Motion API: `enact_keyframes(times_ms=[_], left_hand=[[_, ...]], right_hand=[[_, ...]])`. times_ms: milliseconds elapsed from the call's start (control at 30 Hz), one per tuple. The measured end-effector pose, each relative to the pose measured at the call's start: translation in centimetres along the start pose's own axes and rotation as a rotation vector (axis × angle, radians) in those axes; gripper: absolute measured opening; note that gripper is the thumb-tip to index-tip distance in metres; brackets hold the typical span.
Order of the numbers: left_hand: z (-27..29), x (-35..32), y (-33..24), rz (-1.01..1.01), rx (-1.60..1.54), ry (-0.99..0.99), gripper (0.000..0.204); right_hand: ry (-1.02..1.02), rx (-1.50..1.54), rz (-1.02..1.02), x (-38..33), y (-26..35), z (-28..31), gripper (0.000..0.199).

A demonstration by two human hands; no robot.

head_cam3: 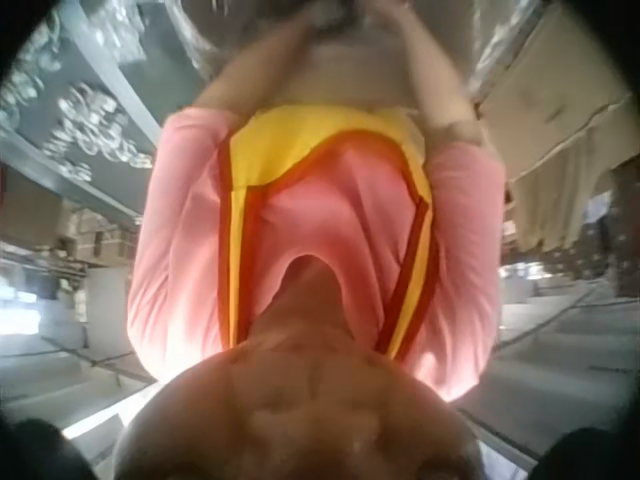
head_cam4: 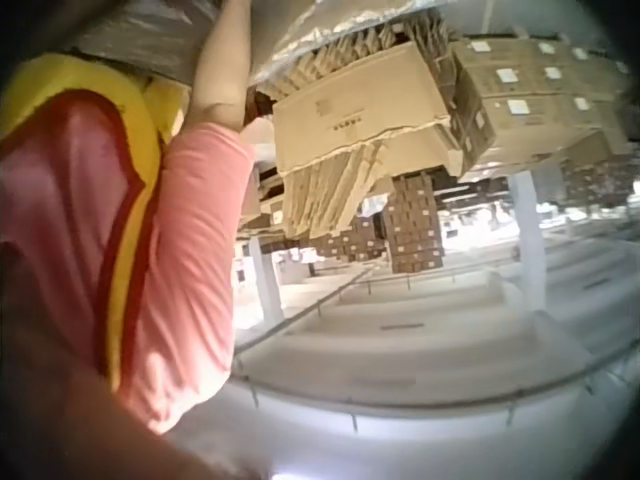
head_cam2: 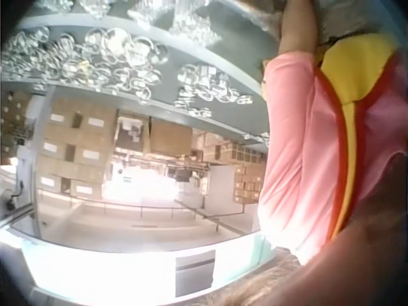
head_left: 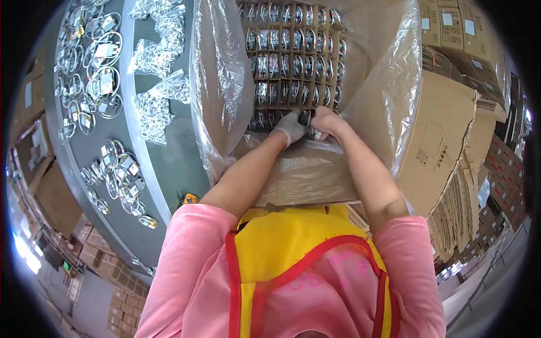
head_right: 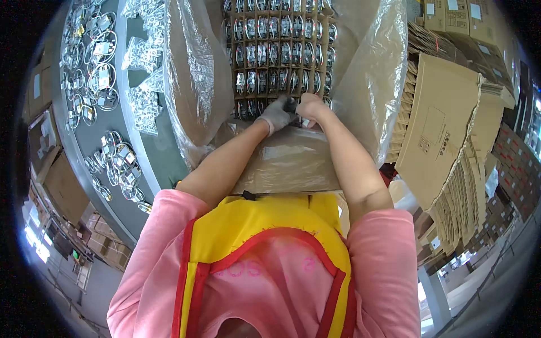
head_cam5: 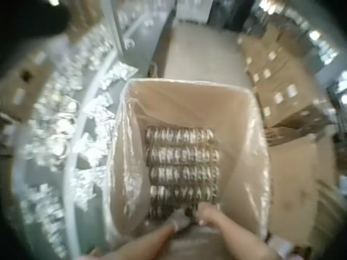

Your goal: Collect small electronic components from a table and pack them into a box with cardboard separators.

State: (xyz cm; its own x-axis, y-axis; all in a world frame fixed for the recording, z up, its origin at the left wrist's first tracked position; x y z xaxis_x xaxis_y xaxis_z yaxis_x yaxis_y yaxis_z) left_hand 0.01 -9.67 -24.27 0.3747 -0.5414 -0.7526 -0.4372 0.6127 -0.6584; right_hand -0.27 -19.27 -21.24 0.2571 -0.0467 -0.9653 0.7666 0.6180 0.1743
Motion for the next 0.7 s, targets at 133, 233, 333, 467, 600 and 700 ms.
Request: enact_keyframes(times_ms=[133, 233, 333, 467, 600, 700], left_hand=[[0.9, -0.4, -0.4, 0.039, 0.103, -0.069, 0.041], [0.4, -0.9, -0.9, 0.028, 0.169, -0.038, 0.035], [-0.3, -0.5, -0.9, 0.056, 0.147, -0.068, 0.034], [0.8, 0.4, 1.3, 0.066, 0.073, -0.181, 0.035], [3.2, -2.5, -2.4, 0.149, 0.33, -0.222, 0.038], [-0.8, -1.9, -4.5, -0.119, 0.723, 0.036, 0.04]], right_hand=[[-0.008, 0.299, -0.016, 2.4, -2.1, -0.1, 0.016], [-0.062, 0.343, 0.01, 2.5, -1.9, 0.4, 0.018], [-0.284, -0.103, 0.02, 3.9, -2.6, 1.1, 0.022], [-0.515, -0.282, 0.044, 2.6, -3.1, 2.2, 0.026], [-0.147, -0.145, 0.035, 0.9, -3.5, 0.4, 0.037], [-0.176, -0.485, 0.206, 3.5, -5.7, -1.5, 0.03]])
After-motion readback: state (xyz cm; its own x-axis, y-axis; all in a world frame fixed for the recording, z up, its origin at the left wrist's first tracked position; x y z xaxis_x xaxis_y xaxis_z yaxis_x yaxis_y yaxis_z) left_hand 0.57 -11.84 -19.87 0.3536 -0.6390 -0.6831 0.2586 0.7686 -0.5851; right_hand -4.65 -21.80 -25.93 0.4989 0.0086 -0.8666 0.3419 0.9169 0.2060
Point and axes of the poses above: each hand's wrist, its own x-axis towards the middle knuckle, its own z-axis out of the back of the hand, y = z × x, the point moved 9 cm from there along x, towards the middle knuckle, and after that the axes turned 1 degree about y, right-handed, at the moved point
